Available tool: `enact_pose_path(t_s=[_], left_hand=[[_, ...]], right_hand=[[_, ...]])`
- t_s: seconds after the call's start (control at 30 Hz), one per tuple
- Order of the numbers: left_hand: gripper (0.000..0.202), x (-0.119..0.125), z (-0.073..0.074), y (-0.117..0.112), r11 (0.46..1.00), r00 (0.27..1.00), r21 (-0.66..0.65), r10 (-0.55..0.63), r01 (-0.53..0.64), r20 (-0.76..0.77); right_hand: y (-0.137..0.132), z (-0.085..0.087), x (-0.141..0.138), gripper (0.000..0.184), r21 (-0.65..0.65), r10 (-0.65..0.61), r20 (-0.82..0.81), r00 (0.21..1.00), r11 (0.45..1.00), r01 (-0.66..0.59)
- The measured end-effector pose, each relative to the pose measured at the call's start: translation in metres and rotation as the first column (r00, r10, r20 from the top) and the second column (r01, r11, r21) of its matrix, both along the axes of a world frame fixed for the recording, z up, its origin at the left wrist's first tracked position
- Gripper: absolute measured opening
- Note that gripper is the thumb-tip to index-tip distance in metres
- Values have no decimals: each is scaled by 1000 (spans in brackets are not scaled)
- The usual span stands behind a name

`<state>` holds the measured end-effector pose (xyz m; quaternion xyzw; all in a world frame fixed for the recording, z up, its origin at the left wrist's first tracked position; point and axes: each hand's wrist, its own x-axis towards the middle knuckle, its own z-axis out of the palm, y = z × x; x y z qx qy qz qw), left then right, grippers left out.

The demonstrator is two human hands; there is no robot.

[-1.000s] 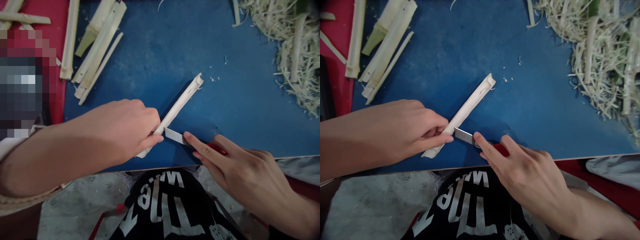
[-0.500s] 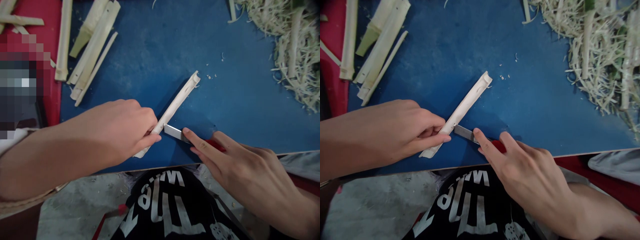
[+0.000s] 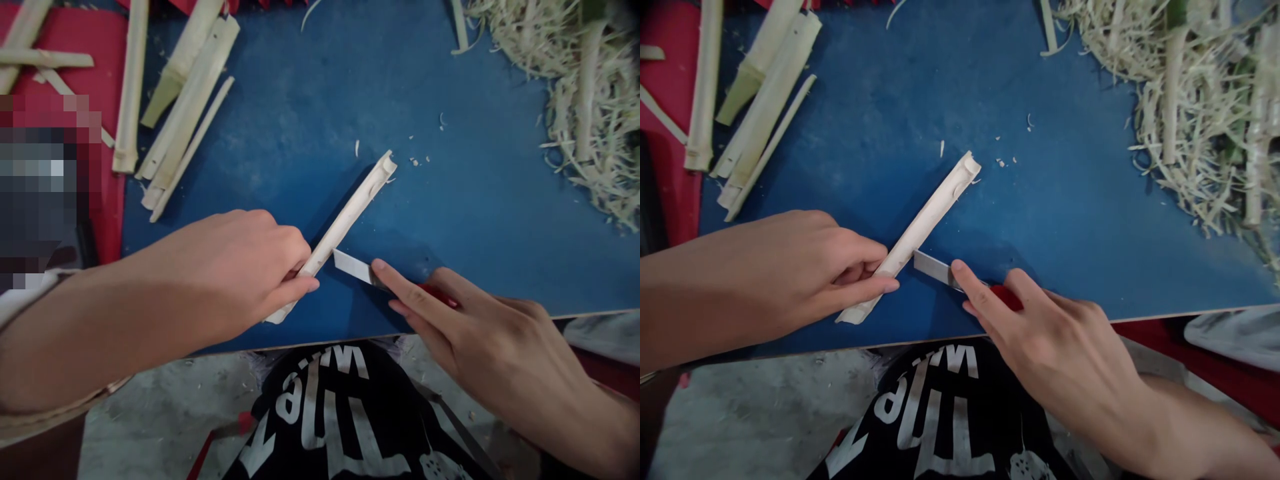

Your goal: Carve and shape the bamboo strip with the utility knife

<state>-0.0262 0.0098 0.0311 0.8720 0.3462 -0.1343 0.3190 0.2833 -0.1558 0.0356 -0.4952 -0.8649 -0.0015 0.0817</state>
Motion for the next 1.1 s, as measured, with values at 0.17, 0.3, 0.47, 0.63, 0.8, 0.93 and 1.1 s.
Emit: enact_pose_path(t_s=[0.17, 0.3, 0.47, 0.63, 0.8, 0.93, 1.1], left_hand=[[60, -5, -7, 0, 999, 1000, -33, 6, -6, -3], [62, -3, -4, 1, 998, 1000, -70, 6, -8, -25], [57, 4, 10, 3, 992, 999, -119, 32, -35, -35], [62, 7, 12, 4, 990, 995, -140, 11, -26, -104], [67, -2, -1, 2, 998, 1000, -58, 7, -8, -24], [66, -5, -2, 2, 998, 999, -59, 6, -8, -35], [67, -3, -2, 2, 998, 999, -58, 25, -27, -47]], right_hand=[[4, -1, -6, 43, -13, -6, 16, 1000, 1000, 6], [4, 1, -1, 49, -55, -17, 31, 999, 998, 18], [3, 5, 3, 64, -108, -17, 62, 998, 994, 24], [9, 5, 1, 53, -69, -4, 87, 996, 998, 11], [29, 6, 24, 56, -4, -240, 192, 952, 970, 245], [28, 9, 30, 53, 50, -274, 134, 952, 962, 269], [12, 5, 10, 48, -30, -27, 30, 999, 999, 27]])
